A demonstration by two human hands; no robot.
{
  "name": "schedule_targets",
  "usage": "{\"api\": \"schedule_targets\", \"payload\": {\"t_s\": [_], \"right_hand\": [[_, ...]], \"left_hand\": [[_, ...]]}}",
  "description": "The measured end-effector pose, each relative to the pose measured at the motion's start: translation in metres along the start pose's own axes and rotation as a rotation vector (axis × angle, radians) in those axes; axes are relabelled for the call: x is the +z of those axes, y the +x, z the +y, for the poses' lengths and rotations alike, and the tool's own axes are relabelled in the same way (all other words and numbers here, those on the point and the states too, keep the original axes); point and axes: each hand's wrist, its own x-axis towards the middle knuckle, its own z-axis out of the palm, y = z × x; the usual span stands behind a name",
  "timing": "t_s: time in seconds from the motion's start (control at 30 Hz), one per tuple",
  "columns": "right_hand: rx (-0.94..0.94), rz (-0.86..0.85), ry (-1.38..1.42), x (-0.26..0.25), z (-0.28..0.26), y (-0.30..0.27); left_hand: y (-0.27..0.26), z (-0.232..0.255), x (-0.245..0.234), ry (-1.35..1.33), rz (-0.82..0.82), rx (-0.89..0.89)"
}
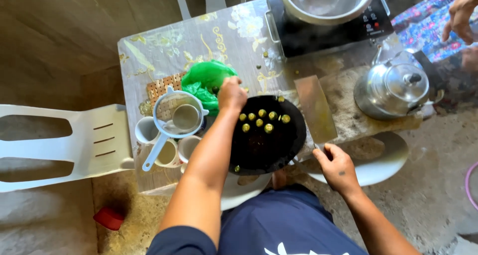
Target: Cutting small green fruits (calamansi) in a pan using a cleaver and a skewer.
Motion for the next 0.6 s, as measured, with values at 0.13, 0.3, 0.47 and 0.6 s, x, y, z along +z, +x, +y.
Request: {"api": "schedule_targets", "payload": {"t_s": [0.13, 0.3, 0.47, 0.6], "right_hand": [[0.020, -0.018, 0.000, -0.008, -0.008, -0.005], [0.134, -0.063, 0.121, -0.017, 0.006, -0.010], [0.134, -0.047, 0.147, -0.032, 0.008, -0.008], [0.112, -0.060, 0.132, -0.038, 0.002, 0.005]], "left_hand": [[0.028, -0.020, -0.007, 0.383, -0.045, -0.185], [0.060, -0.084, 0.025, 0.574, -0.116, -0.258], [0.055, -0.052, 0.005, 0.696, -0.151, -0.177], [0.048, -0.040, 0.004, 0.191, 0.123, -0.151]]}}
